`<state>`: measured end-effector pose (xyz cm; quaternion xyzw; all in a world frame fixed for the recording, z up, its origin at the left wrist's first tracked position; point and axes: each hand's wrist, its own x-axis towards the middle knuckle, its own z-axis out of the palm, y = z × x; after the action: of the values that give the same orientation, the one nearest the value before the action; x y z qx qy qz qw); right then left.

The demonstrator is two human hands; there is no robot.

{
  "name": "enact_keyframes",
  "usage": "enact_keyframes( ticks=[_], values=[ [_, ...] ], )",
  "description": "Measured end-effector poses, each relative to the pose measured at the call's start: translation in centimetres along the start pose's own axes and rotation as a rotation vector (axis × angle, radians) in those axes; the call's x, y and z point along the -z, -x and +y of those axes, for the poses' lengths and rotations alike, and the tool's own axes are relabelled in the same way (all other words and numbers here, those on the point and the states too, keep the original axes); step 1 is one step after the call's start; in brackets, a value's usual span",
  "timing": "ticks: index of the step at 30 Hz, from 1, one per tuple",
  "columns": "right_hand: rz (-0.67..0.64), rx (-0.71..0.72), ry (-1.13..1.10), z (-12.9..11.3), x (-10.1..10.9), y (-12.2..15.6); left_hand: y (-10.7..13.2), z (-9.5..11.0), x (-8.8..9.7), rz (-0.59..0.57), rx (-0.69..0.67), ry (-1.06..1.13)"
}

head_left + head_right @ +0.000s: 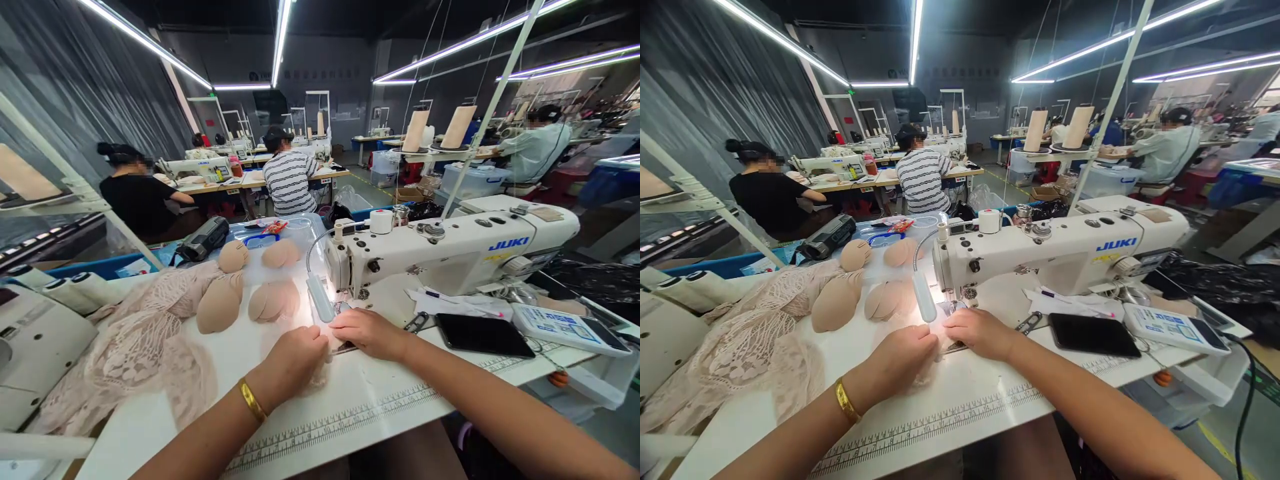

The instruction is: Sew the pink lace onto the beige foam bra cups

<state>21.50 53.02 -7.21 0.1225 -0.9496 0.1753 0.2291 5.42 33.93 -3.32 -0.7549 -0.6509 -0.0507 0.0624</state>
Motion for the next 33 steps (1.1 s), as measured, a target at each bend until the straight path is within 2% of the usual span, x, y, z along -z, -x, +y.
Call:
enact_keyframes(
  ticks=[2,6,15,24,33],
  values=[
    [0.006,0.009,0.057,0.1,0.3,0.1,0.0,0.1,-0.7,0.049,0.026,-0.005],
    [-0.078,-0.015,0.112,-0.5,1.0,0.5,0.1,0.5,-1.5,0.165,0.039,-0.008],
    [-0.132,-0.017,0.011,-0.5,2.1,0.6,-0.3,0.9,-1.4,0.070,0.070,0.096],
    [-0.105,-0.011,-0.024,-0.3,2.1,0.6,-0.2,1.1,-2.3,0.157,0.059,0.125],
    [-0.135,-0.150,0.089,0.1,1.2,0.9,-2.3,0.0,-2.0,0.274,-0.039,0.136]
  ],
)
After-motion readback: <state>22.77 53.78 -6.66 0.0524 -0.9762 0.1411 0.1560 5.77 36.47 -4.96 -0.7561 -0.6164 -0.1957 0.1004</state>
